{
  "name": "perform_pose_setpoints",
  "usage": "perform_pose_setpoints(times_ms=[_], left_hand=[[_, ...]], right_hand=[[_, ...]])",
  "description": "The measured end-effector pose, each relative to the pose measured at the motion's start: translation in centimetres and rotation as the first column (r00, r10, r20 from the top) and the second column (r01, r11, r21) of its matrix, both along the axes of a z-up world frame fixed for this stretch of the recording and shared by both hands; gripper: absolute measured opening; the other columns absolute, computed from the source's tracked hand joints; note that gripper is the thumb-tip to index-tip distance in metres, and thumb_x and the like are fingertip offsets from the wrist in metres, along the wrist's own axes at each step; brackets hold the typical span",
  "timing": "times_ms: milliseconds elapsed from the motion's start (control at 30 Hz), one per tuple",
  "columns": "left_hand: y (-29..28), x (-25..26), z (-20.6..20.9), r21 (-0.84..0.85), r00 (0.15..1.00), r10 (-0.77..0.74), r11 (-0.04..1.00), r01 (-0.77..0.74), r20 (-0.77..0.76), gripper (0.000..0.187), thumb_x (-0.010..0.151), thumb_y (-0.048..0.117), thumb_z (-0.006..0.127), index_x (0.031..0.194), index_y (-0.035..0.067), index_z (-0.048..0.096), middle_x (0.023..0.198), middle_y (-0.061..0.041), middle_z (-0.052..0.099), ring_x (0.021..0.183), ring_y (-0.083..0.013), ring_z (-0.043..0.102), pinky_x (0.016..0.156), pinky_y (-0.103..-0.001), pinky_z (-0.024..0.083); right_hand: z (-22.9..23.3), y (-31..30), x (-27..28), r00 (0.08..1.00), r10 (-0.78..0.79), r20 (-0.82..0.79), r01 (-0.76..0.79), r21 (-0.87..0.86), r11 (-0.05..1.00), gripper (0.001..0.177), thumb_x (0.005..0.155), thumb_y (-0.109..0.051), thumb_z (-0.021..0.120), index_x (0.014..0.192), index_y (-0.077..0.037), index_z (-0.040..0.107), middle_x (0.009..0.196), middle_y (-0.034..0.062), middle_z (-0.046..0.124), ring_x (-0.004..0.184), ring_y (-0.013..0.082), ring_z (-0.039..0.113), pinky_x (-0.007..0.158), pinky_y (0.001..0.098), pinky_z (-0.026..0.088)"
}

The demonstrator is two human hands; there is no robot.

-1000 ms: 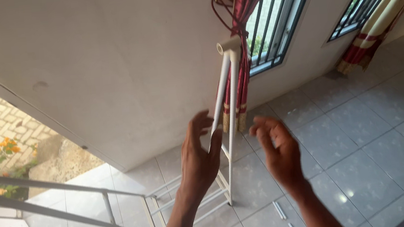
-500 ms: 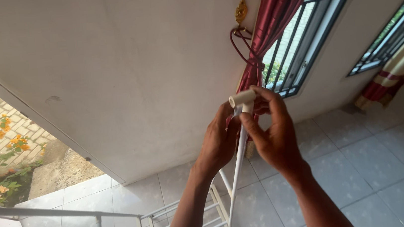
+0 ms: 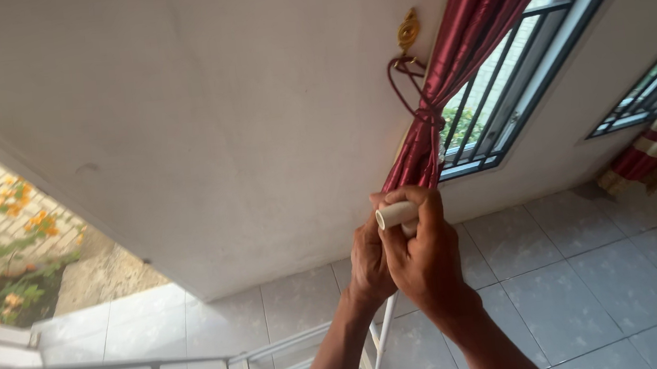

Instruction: The person disassembles a white metal clothes drying rack by hand, removing multiple horizontal and vertical poles and plastic connectors. The parts are placed on the tiled floor as the rack is taken apart.

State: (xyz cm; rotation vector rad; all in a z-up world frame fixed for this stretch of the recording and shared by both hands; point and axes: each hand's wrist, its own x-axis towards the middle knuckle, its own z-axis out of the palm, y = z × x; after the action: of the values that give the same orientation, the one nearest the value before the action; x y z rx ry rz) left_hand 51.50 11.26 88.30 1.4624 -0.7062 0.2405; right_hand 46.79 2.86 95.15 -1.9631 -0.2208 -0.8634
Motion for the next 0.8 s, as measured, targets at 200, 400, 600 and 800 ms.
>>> perform_pose_setpoints(times_ms=[200, 400, 600, 800], left_hand=[[0.9, 0.9, -0.3, -0.092, 0.966, -0.257, 0.962, 0.259, 0.030, 0.030, 0.114, 0.022, 0.043, 0.120, 0.001, 0.063, 0.104, -0.014, 0.072, 0.098, -0.0245, 0.070, 0.086, -0.036, 0.057], [1.4, 1.3, -0.8, -0.081, 0.945, -0.327, 0.942, 0.326, 0.002, 0.035, 0.115, 0.023, 0.041, 0.115, 0.001, 0.068, 0.099, -0.011, 0.075, 0.090, -0.0199, 0.072, 0.079, -0.031, 0.058], [2.2, 0.9, 0.7, -0.014, 0.961, -0.270, 0.963, 0.269, -0.054, 0.031, 0.108, 0.017, 0.044, 0.129, -0.002, 0.057, 0.101, -0.017, 0.072, 0.090, -0.0268, 0.073, 0.082, -0.036, 0.057], [3.2, -3.2, 3.2, 0.094, 0.964, 0.171, 0.977, -0.193, 0.202, 0.035, 0.102, 0.011, 0.058, 0.132, -0.007, 0.052, 0.128, -0.028, 0.057, 0.112, -0.0441, 0.060, 0.098, -0.048, 0.048]], right_hand=[[0.2, -0.7, 0.1, 0.978, 0.205, 0.038, -0.208, 0.099, 0.973, 0.022, 0.099, 0.000, 0.062, 0.114, -0.003, 0.046, 0.108, 0.0164, 0.073, 0.106, 0.0259, 0.076, 0.100, 0.0401, 0.060], [-0.2, 0.0, 0.1, 0.938, 0.332, 0.101, -0.346, 0.225, 0.911, 0.018, 0.102, 0.001, 0.061, 0.114, -0.004, 0.048, 0.100, 0.0094, 0.068, 0.109, 0.0227, 0.073, 0.120, 0.0490, 0.051], [1.2, -1.2, 0.3, 0.887, 0.462, 0.014, -0.456, 0.180, 0.871, 0.013, 0.104, -0.004, 0.063, 0.111, -0.007, 0.052, 0.095, 0.0084, 0.070, 0.104, 0.0207, 0.075, 0.124, 0.0513, 0.044], [3.5, -4.0, 0.7, 0.783, 0.621, -0.044, -0.600, 0.214, 0.771, 0.036, 0.097, -0.038, 0.071, 0.094, -0.003, 0.063, 0.093, 0.0117, 0.068, 0.096, 0.0214, 0.065, 0.097, 0.0429, 0.048]])
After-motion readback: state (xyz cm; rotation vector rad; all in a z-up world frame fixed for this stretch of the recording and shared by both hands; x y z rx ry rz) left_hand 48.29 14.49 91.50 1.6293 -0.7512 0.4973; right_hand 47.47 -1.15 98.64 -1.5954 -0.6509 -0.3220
